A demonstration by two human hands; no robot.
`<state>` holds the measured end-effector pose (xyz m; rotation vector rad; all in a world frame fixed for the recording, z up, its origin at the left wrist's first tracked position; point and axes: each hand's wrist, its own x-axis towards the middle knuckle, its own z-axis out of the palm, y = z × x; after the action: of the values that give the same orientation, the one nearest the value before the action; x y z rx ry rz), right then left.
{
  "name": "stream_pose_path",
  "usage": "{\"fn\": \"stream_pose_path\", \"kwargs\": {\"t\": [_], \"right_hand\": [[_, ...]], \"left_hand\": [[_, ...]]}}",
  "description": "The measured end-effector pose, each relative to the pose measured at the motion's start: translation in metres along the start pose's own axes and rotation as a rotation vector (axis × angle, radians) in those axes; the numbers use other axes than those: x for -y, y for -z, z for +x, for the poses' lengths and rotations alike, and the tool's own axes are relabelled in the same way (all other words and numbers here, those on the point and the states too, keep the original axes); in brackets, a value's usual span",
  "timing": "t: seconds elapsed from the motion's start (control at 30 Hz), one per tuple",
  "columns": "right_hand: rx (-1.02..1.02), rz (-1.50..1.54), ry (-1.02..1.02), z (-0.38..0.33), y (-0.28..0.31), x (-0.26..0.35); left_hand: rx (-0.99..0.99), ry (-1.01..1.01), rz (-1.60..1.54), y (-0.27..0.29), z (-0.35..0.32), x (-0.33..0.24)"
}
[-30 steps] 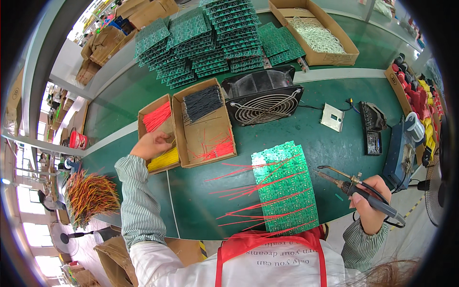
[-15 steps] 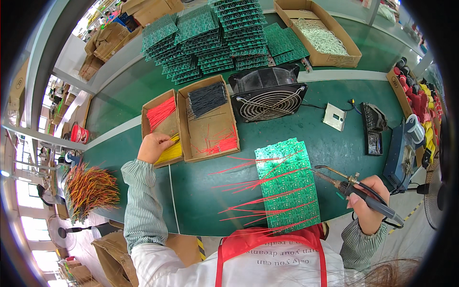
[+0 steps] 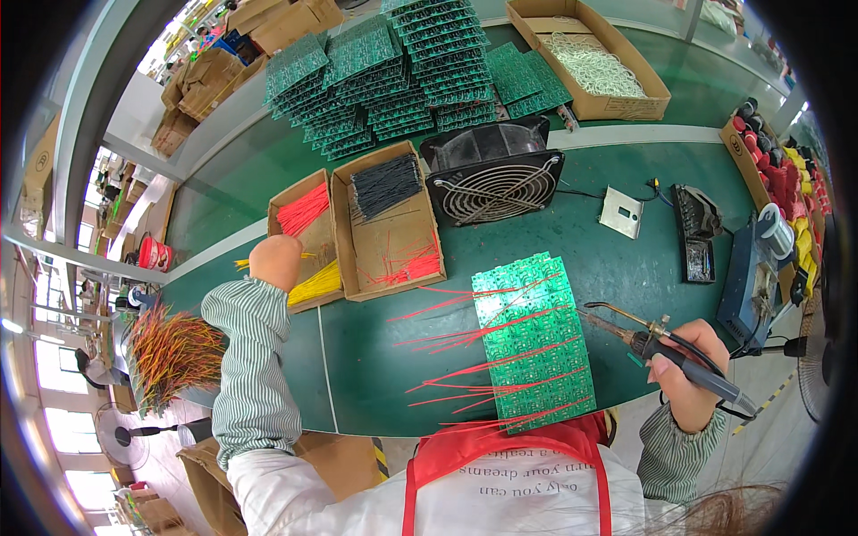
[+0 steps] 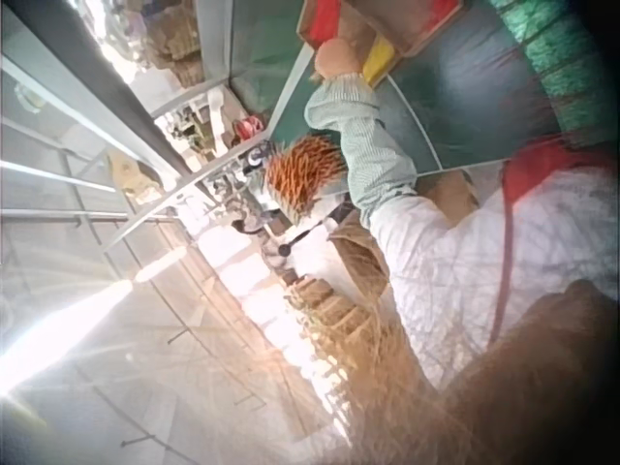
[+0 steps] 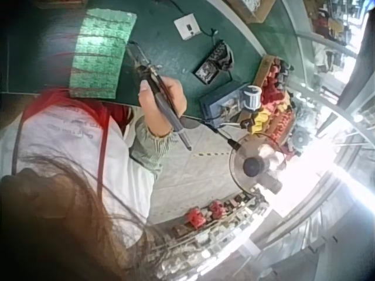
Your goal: The person picks up a circuit board, places it on the table, and solders red and yellow wires onto it using a soldering iron before taking black wires from a box.
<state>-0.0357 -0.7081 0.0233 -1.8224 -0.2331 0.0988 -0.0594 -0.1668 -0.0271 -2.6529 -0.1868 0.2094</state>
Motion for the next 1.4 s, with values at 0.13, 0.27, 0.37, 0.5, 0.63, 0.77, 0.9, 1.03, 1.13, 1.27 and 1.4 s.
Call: {"fn": "stream_pose_path", "kwargs": {"t": [0.13,0.27,0.37,0.5,0.63,0.77,0.9,1.03,1.13,1.27,1.4], "right_hand": [[-0.019,0.012,-0.014,0.001,0.000,0.000],[-0.018,-0.039,0.036,0.004,-0.002,-0.005],[0.081,0.023,0.104,0.011,-0.002,0.003],[0.066,0.017,0.115,0.015,-0.006,0.000],[0.107,-0.015,0.180,0.022,-0.010,0.002],[0.139,-0.080,0.262,0.026,-0.012,0.012],[0.128,-0.073,0.290,0.027,-0.013,0.014],[0.135,-0.079,0.257,0.029,-0.010,0.016],[0.158,-0.069,0.240,0.032,-0.012,0.017],[0.213,-0.058,0.235,0.039,-0.019,0.017],[0.237,0.001,0.215,0.044,-0.028,0.016]], "left_hand": [[0.053,0.051,0.167,-0.011,0.008,-0.019],[0.099,0.088,0.175,-0.037,0.013,-0.029],[0.067,0.056,0.160,-0.018,0.007,-0.019],[-0.265,0.038,-0.461,0.066,-0.011,-0.048],[-0.370,-0.122,-0.954,0.139,-0.041,-0.129],[-0.303,-0.335,-1.021,0.167,-0.048,-0.180],[-0.325,-0.430,-0.906,0.164,-0.044,-0.213],[-0.392,-0.301,-0.744,0.146,-0.031,-0.221],[-0.429,-0.228,-0.827,0.134,-0.022,-0.202],[-0.162,-0.244,-1.196,0.127,-0.028,-0.191],[-0.089,-0.242,-1.289,0.128,-0.030,-0.187]]}}
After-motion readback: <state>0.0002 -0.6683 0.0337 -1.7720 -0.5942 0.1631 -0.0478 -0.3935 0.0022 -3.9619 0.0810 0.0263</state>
